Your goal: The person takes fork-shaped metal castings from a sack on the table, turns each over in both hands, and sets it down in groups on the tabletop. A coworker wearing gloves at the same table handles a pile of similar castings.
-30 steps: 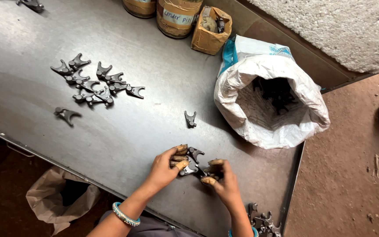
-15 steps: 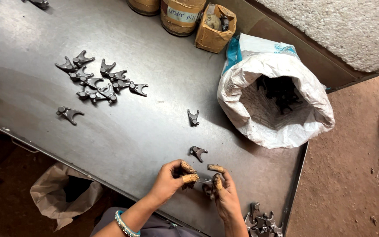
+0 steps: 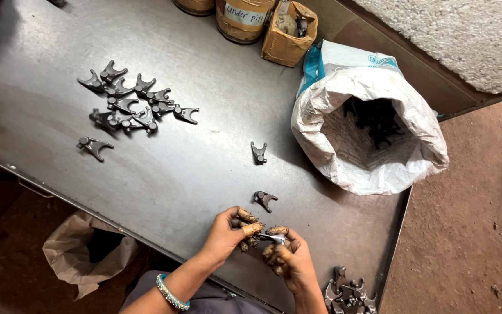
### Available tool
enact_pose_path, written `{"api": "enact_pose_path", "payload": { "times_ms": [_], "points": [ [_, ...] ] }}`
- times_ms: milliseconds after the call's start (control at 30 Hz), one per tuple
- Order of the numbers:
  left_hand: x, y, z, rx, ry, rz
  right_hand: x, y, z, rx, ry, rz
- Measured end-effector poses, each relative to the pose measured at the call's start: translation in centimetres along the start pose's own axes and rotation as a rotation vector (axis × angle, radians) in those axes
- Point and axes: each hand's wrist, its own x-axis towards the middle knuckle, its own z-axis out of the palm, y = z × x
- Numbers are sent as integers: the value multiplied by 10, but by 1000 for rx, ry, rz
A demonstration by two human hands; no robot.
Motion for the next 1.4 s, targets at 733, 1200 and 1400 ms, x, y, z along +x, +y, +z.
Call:
{"api": "enact_pose_path", "payload": {
  "times_ms": [733,1200,1400],
  "points": [
    [-23,57,1,1008,235,247,50,-81,-29,-40,-156,-205],
    [-6,46,6,1050,180,310,68,-57,60,-914,107,-577],
    [0,59,13,705,21,299,44,-45,2,159,-12,-281]
  ]
}}
